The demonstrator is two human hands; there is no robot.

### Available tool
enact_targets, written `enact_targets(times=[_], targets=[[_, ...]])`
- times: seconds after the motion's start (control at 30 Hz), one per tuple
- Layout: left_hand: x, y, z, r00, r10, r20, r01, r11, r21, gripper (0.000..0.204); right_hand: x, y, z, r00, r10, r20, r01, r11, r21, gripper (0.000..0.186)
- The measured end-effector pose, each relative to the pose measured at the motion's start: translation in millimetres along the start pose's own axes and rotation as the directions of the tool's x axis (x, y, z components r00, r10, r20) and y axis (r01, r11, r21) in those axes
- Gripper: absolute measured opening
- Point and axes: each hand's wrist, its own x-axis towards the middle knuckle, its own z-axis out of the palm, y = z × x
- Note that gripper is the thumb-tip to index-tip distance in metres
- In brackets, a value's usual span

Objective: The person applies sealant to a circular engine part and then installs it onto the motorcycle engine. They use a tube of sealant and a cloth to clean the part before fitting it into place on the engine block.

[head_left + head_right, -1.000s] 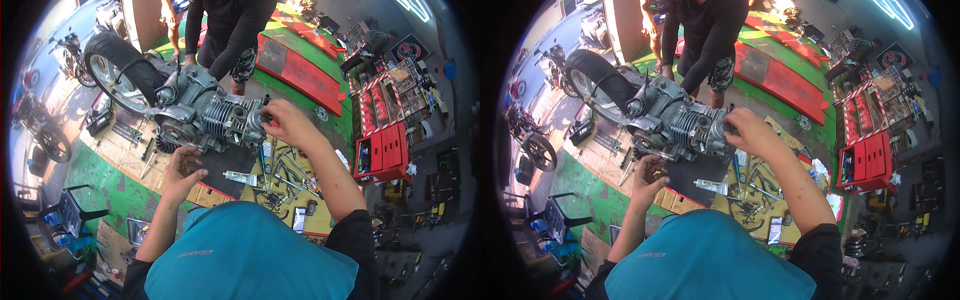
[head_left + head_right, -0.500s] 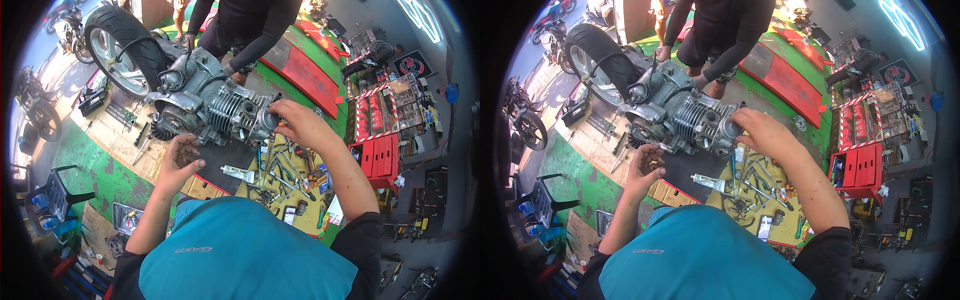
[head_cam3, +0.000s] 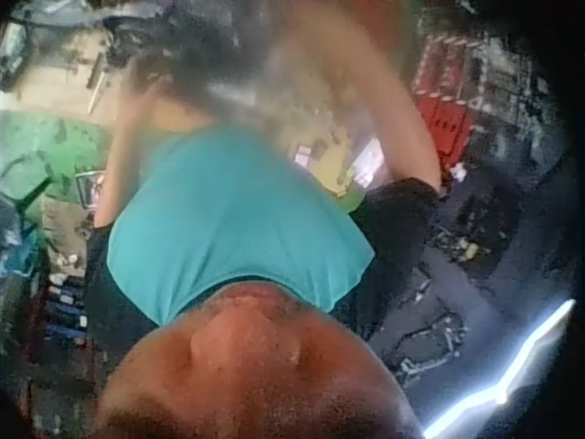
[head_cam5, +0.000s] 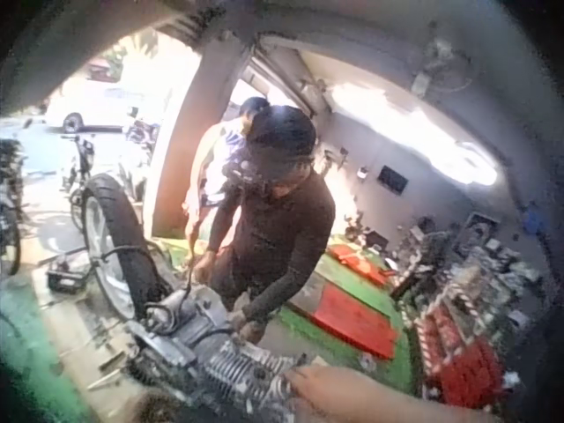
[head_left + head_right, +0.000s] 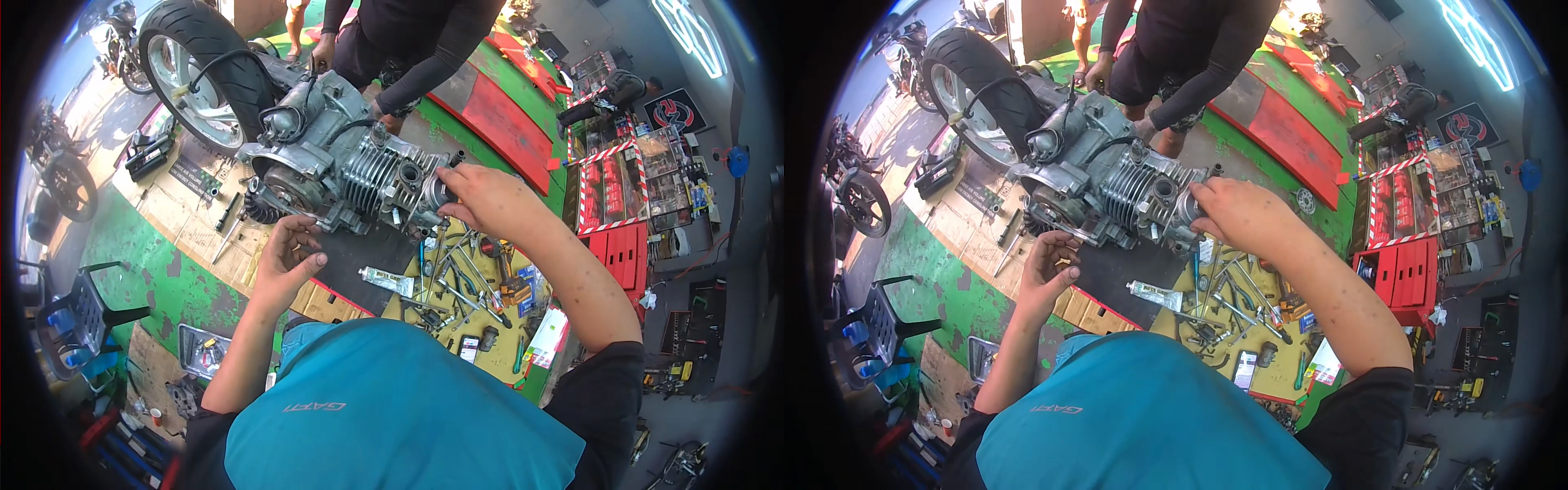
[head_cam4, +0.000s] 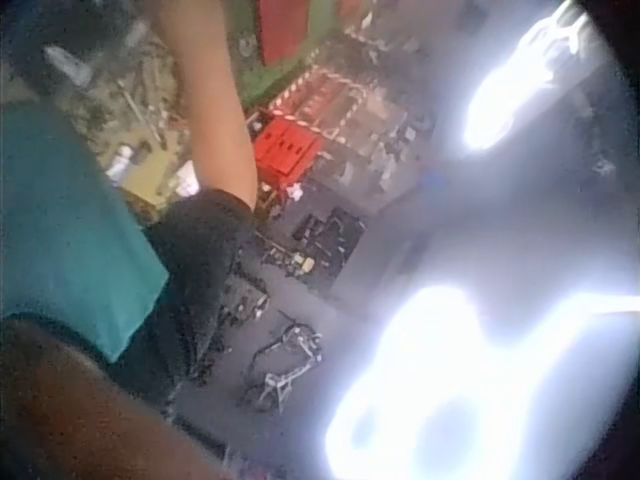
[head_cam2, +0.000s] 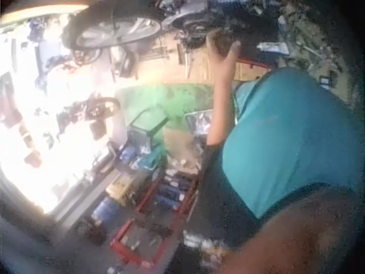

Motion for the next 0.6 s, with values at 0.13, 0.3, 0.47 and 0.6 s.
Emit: enact_targets(times=[0.13,0.3,0.47,0.6], targets=[[-1.5,-0.6,1.3,1.0,0.001,-0.005,-0.001,1.0,-0.005,0.054,4.9,-0.8,6.7,0.993,0.103,0.06,-0.102,0.995,-0.008,0.058],[-1.0,-2.6,0.7,1.0,0.003,-0.003,-0.003,1.0,-0.008,0.053,3.6,-11.7,4.4,0.953,0.27,0.138,-0.295,0.931,0.214,0.062],[-0.1,-3.5,0.8,1.0,-0.012,0.005,0.012,1.0,0.001,0.051,-7.8,0.0,14.3,0.988,-0.006,-0.153,0.015,0.998,0.054,0.056],[0.5,-4.3,1.2,1.0,-0.008,0.01,0.008,1.0,-0.006,0.049,-6.5,2.9,16.2,0.982,-0.067,-0.178,0.083,0.993,0.086,0.058]])
